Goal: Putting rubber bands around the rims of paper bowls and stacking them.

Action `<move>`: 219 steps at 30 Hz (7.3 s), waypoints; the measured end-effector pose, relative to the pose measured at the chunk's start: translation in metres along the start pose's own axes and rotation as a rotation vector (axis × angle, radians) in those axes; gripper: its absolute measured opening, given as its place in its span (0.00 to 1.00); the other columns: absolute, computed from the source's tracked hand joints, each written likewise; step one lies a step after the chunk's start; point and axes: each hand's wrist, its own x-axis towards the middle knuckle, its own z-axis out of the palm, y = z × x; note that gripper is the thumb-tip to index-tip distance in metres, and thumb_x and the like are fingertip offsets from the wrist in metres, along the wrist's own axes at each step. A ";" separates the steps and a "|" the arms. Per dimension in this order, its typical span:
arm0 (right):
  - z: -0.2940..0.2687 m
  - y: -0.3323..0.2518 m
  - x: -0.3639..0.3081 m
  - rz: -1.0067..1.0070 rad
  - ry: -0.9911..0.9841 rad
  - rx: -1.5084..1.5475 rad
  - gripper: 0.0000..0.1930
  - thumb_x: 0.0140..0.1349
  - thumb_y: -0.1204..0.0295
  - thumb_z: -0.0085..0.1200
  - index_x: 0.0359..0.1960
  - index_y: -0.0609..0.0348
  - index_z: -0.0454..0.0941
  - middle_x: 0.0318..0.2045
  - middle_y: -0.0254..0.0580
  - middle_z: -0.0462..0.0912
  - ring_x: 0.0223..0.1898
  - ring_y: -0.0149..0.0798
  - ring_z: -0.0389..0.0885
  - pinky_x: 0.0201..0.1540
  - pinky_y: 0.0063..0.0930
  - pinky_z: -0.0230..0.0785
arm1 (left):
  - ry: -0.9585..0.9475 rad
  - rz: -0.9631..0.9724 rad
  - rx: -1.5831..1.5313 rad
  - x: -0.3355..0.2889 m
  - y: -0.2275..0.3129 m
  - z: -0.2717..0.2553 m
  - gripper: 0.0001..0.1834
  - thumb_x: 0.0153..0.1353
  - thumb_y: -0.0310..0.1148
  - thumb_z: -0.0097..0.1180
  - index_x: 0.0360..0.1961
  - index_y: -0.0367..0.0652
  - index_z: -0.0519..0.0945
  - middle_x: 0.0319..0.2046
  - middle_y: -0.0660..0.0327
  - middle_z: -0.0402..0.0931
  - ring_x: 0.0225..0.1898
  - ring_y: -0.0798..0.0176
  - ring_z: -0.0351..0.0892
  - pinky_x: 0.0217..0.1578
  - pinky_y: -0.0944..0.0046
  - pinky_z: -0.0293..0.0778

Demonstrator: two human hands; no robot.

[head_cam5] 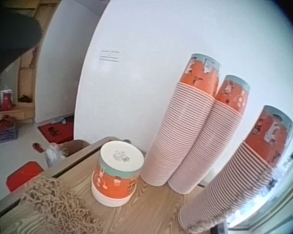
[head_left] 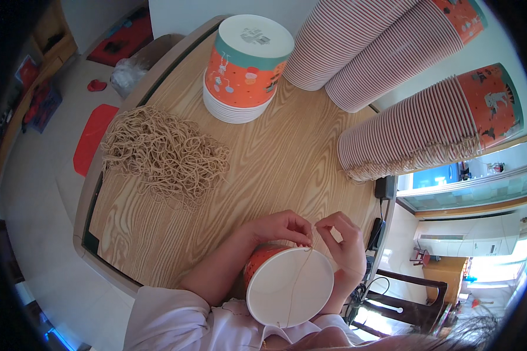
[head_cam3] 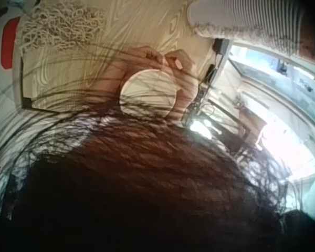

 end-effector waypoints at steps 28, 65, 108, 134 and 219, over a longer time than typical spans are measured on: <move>0.002 -0.001 0.002 -0.033 -0.003 -0.055 0.07 0.48 0.86 0.58 0.30 0.65 0.78 0.27 0.43 0.79 0.30 0.39 0.79 0.34 0.26 0.70 | 0.096 -0.033 -0.081 0.000 0.007 0.007 0.05 0.61 0.28 0.57 0.35 0.38 0.78 0.32 0.63 0.79 0.35 0.72 0.77 0.40 0.70 0.73; -0.008 -0.009 -0.010 -0.064 -0.091 0.068 0.09 0.48 0.82 0.61 0.32 0.62 0.80 0.29 0.44 0.80 0.32 0.44 0.79 0.34 0.31 0.71 | -0.033 -0.006 -0.134 -0.002 0.005 0.003 0.07 0.59 0.25 0.58 0.39 0.35 0.80 0.35 0.62 0.79 0.38 0.71 0.77 0.43 0.69 0.72; -0.009 -0.009 -0.011 0.004 -0.015 -0.002 0.07 0.48 0.81 0.61 0.30 0.62 0.79 0.26 0.43 0.79 0.31 0.45 0.78 0.33 0.32 0.69 | 0.089 -0.063 -0.193 -0.001 0.001 0.002 0.10 0.63 0.32 0.54 0.36 0.35 0.81 0.32 0.60 0.80 0.33 0.69 0.77 0.39 0.68 0.73; -0.006 -0.013 -0.006 -0.059 -0.063 0.040 0.07 0.48 0.84 0.58 0.31 0.65 0.78 0.27 0.44 0.79 0.31 0.44 0.79 0.33 0.30 0.70 | -0.031 -0.005 -0.043 -0.006 0.007 0.002 0.04 0.59 0.24 0.58 0.34 0.35 0.79 0.33 0.61 0.78 0.38 0.69 0.77 0.42 0.68 0.73; -0.007 0.011 -0.036 -0.007 -0.064 0.455 0.10 0.56 0.88 0.42 0.32 0.67 0.78 0.30 0.39 0.80 0.34 0.31 0.78 0.39 0.24 0.70 | 0.475 -0.258 1.009 -0.062 0.111 0.087 0.21 0.51 0.43 0.66 0.43 0.42 0.78 0.35 0.57 0.78 0.34 0.61 0.79 0.35 0.63 0.75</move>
